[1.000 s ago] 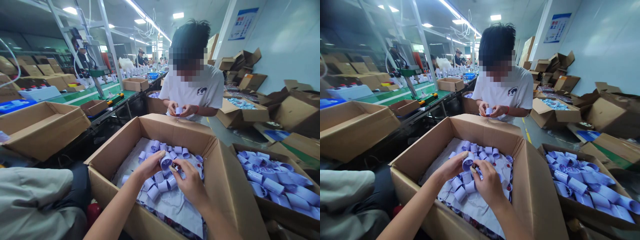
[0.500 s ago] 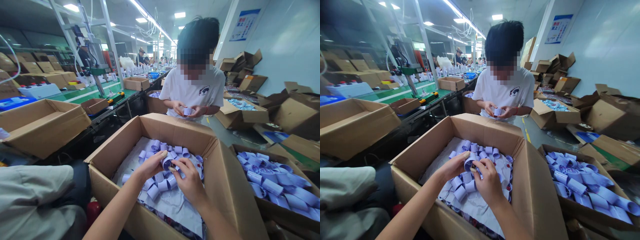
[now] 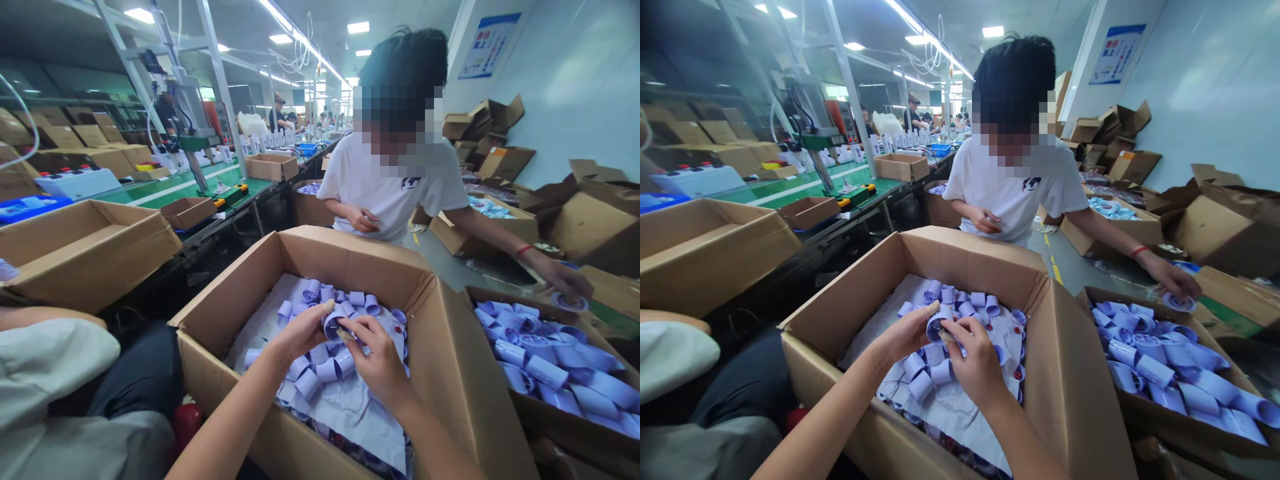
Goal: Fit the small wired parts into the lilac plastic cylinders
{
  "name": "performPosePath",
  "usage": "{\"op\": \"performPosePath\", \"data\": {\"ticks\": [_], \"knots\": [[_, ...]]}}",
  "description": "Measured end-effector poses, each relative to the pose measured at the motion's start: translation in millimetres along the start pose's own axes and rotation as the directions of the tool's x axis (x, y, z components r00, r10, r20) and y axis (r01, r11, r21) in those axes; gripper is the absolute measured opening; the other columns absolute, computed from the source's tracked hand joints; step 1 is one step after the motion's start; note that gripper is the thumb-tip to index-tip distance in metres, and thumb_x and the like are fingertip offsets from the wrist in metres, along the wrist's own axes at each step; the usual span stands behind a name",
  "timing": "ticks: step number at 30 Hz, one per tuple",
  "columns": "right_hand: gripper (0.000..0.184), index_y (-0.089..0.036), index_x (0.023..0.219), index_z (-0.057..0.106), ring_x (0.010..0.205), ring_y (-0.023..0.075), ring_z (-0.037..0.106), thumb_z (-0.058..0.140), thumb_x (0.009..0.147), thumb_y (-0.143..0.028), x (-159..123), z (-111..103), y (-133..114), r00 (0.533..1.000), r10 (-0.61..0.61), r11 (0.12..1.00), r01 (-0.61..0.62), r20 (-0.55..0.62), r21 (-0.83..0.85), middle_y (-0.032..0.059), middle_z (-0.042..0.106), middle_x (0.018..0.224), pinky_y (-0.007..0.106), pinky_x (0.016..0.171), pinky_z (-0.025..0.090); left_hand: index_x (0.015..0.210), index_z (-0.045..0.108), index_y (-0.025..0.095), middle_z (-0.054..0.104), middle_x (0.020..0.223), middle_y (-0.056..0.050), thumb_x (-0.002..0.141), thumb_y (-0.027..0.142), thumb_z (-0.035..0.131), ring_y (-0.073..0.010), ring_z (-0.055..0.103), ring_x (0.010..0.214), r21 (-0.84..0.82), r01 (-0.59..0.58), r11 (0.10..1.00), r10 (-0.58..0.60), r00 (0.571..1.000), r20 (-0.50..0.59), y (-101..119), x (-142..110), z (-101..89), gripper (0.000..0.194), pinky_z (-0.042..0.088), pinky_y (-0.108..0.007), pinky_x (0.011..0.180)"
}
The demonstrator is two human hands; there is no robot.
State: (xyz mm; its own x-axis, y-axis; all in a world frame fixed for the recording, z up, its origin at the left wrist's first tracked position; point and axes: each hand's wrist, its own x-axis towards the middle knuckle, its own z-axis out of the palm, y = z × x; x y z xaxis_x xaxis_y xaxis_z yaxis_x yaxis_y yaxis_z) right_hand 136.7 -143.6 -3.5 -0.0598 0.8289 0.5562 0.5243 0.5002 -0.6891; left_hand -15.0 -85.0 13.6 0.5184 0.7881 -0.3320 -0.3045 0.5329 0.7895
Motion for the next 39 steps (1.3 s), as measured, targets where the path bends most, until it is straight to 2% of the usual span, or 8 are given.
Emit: {"op": "performPosePath", "data": {"ticks": [4,7,11,16,25,30,34,39], "knots": [[0.029,-0.023,0.108,0.061,0.072,0.0159,0.060,0.060,0.080,-0.024,0.4,2.4,0.9,0.981,0.182,0.974,-0.170,-0.068,0.151,0.0036,0.061,0.085,0.025,0.059,0.053,0.079,0.064,0.012,0.064,0.074,-0.004,0.077,0.046,0.067,-0.0120,0.059,0.066,0.011,0.007,1.000,-0.007,1.000,0.017,-1.4,-1.1,0.8,0.033,0.047,-0.022,0.066],[0.035,-0.022,0.112,0.058,0.071,0.0158,0.060,0.063,0.077,-0.029,0.6,4.5,2.9,0.961,0.271,0.944,-0.253,-0.060,0.214,0.0042,0.060,0.088,0.025,0.055,0.053,0.082,0.064,0.012,0.064,0.075,-0.004,0.074,0.047,0.069,-0.0134,0.059,0.069,0.023,0.016,1.000,-0.017,0.999,0.031,-2.9,-0.8,1.6,0.036,0.047,-0.023,0.068],[0.031,-0.022,0.107,0.062,0.074,0.0165,0.061,0.062,0.077,-0.030,2.0,3.0,3.2,0.955,0.296,0.925,-0.288,0.002,0.249,0.0056,0.061,0.093,0.025,0.057,0.054,0.083,0.064,0.013,0.064,0.075,-0.003,0.072,0.048,0.071,-0.0131,0.058,0.068,0.033,0.033,0.999,-0.034,0.999,0.025,-3.4,0.6,2.2,0.038,0.046,-0.024,0.068],[0.032,-0.022,0.106,0.064,0.084,0.0182,0.061,0.061,0.075,-0.028,4.0,-0.6,-0.2,0.946,0.317,0.904,-0.321,0.061,0.280,0.0072,0.061,0.102,0.026,0.062,0.055,0.085,0.064,0.013,0.064,0.078,-0.004,0.076,0.049,0.066,-0.0129,0.058,0.069,0.047,0.050,0.998,-0.050,0.999,0.012,-3.2,1.2,2.7,0.038,0.046,-0.024,0.069],[0.032,-0.020,0.105,0.064,0.085,0.0213,0.063,0.060,0.074,-0.030,-0.3,12.5,9.7,0.888,0.459,0.849,-0.449,0.033,0.277,0.0094,0.064,0.100,0.031,0.063,0.056,0.085,0.062,0.014,0.061,0.073,-0.001,0.070,0.048,0.072,-0.0094,0.053,0.062,0.087,0.050,0.995,-0.049,0.999,-0.011,-8.3,2.2,5.4,0.039,0.042,-0.021,0.059],[0.031,-0.020,0.108,0.060,0.091,0.0206,0.064,0.059,0.076,-0.023,-0.3,10.2,6.9,0.930,0.367,0.899,-0.362,0.029,0.244,0.0084,0.066,0.103,0.031,0.072,0.056,0.086,0.062,0.013,0.061,0.074,-0.001,0.072,0.049,0.070,-0.0102,0.054,0.064,0.085,0.022,0.996,-0.022,1.000,-0.006,-7.4,2.4,7.4,0.040,0.043,-0.023,0.062],[0.018,-0.020,0.098,0.059,0.086,0.0200,0.063,0.055,0.080,-0.020,-0.1,5.2,-3.7,0.978,0.186,0.982,-0.182,-0.092,0.054,0.0074,0.064,0.096,0.033,0.072,0.055,0.080,0.058,0.014,0.057,0.070,0.001,0.070,0.048,0.072,-0.0093,0.052,0.061,0.059,-0.008,0.998,0.011,0.999,-0.043,-5.7,2.8,8.7,0.038,0.045,-0.023,0.061],[0.018,-0.022,0.095,0.063,0.098,0.0235,0.060,0.048,0.086,-0.019,-2.5,5.0,-8.3,0.993,0.015,0.983,-0.037,-0.120,-0.182,0.0102,0.062,0.104,0.040,0.086,0.050,0.077,0.050,0.017,0.051,0.066,0.004,0.069,0.047,0.073,-0.0083,0.050,0.059,0.045,-0.053,0.998,0.058,0.992,-0.109,-6.4,3.9,9.6,0.039,0.042,-0.020,0.056]]}}
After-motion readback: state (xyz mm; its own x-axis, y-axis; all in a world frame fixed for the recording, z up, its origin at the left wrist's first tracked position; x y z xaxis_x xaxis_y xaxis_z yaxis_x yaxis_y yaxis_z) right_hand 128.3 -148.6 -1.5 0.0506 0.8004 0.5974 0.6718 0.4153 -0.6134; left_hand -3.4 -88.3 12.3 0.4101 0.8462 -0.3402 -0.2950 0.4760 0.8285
